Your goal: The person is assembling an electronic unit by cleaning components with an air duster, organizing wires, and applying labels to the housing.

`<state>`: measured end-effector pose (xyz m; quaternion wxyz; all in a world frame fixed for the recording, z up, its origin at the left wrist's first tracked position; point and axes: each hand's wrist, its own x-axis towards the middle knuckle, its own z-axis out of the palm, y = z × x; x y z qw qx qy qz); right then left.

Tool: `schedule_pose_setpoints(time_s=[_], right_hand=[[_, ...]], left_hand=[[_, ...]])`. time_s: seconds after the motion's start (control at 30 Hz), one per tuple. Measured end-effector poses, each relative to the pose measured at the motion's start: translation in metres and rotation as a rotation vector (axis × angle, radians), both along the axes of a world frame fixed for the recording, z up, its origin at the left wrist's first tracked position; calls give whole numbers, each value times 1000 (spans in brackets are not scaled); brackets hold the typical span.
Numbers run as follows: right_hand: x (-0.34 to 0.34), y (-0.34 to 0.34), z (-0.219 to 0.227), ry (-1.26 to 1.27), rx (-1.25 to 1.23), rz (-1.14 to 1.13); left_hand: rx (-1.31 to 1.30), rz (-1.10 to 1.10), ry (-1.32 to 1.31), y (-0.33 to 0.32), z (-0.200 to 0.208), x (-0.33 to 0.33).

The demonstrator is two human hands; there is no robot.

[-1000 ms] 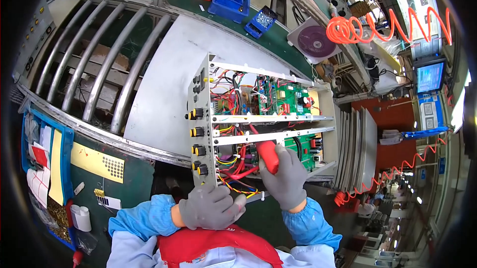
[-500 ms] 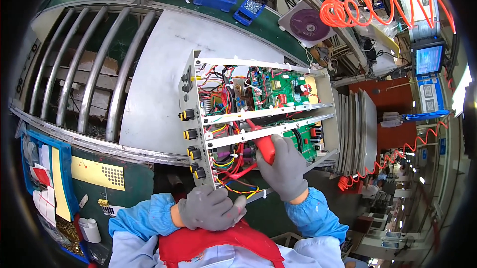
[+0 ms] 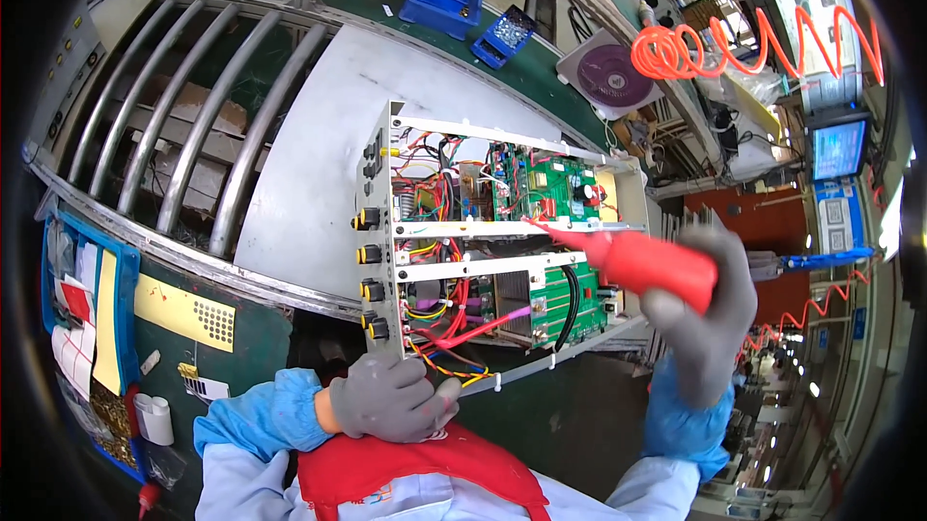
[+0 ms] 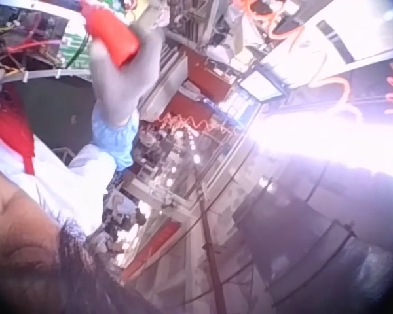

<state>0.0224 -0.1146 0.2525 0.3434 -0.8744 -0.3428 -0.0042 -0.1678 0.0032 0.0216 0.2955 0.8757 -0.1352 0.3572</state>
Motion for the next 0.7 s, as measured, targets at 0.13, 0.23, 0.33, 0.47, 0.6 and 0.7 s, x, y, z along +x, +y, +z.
schedule_pose_setpoints(time_s=[0.13, 0.23, 0.33, 0.47, 0.6, 0.7], right_hand=[[59, 51, -16, 0, -240, 358], [70, 84, -35, -206, -392, 610], [79, 109, -56, -313, -559, 721], [96, 129, -77, -332, -659, 823], [98, 141, -91, -335, -756, 846], [101, 148, -100, -291, -884, 850]], left_hand=[[-13, 63, -85, -3, 2, -1], [42, 107, -99, -4, 5, 0], [51, 93, -39, -4, 3, -6], [43, 72, -95, 0, -1, 1], [24, 120, -125, -2, -3, 3], [-1, 93, -75, -2, -1, 1]])
